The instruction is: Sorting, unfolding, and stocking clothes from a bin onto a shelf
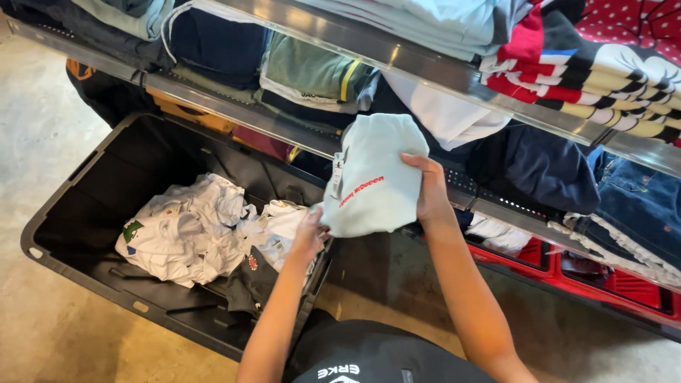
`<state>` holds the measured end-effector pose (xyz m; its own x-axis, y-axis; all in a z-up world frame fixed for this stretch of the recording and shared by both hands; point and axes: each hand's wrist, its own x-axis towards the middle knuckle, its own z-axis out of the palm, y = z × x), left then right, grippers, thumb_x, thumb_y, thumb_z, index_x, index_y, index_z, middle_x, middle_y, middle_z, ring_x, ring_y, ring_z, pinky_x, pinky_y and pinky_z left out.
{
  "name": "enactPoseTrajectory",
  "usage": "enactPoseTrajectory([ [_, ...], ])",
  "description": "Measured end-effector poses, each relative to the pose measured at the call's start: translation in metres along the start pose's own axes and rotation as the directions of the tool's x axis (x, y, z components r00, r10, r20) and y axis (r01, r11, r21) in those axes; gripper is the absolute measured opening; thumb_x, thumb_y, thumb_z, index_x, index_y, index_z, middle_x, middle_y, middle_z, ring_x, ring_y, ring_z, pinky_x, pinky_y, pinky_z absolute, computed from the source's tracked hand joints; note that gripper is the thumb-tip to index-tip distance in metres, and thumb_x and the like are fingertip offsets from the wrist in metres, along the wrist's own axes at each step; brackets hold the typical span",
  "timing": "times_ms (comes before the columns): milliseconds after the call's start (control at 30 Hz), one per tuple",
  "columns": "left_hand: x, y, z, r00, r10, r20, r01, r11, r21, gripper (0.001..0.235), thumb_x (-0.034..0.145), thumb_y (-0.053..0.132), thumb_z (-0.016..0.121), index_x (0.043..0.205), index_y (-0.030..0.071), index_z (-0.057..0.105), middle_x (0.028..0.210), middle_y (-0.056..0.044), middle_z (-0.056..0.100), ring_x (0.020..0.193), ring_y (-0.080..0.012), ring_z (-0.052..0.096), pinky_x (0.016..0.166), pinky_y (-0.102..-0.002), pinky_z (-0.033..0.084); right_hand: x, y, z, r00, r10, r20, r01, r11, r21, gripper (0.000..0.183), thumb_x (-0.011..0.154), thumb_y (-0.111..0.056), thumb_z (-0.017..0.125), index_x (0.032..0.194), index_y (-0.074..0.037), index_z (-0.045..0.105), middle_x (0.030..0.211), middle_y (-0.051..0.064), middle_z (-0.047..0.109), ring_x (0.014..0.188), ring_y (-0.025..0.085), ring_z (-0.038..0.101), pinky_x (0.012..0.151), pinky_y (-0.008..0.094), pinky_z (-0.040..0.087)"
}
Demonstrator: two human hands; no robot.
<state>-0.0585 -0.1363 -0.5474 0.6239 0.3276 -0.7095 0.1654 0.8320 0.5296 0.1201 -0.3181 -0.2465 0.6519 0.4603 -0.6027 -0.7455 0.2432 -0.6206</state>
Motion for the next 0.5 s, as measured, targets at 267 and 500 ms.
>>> enactPoseTrajectory([
  [267,-0.118,0.065,0.104,0.963,-0.115,0.246,0.168,0.964,-0.207,0.109,0.078,0.091,0.047,0.155,0.015,0.042,0.149,-0.019,0.053,0.135,-0.0386,0.052,0.115,-0.055,0.038,-0.007,0.015,0.032,0.998,0.053,0.033,-0.054,0.998,0.02,0.041,0.074,-0.011,0.075,0.114,-0.003,0.069,0.107,0.017,0.075,0.088,0.032,0.075,0.089,0.047,0.058],
  [500,-0.029,0.044,0.028,0.959,-0.102,0.263,0.2,0.903,-0.379,0.054,0.079,0.042,0.086,0.121,0.009,0.073,0.113,-0.017,0.076,0.098,-0.0324,0.075,0.091,-0.048,0.06,0.004,-0.003,-0.008,0.999,-0.024,-0.045,0.026,0.998,0.05,0.042,0.073,-0.011,0.076,0.114,-0.005,0.066,0.106,0.014,0.074,0.09,0.028,0.075,0.09,0.041,0.057],
])
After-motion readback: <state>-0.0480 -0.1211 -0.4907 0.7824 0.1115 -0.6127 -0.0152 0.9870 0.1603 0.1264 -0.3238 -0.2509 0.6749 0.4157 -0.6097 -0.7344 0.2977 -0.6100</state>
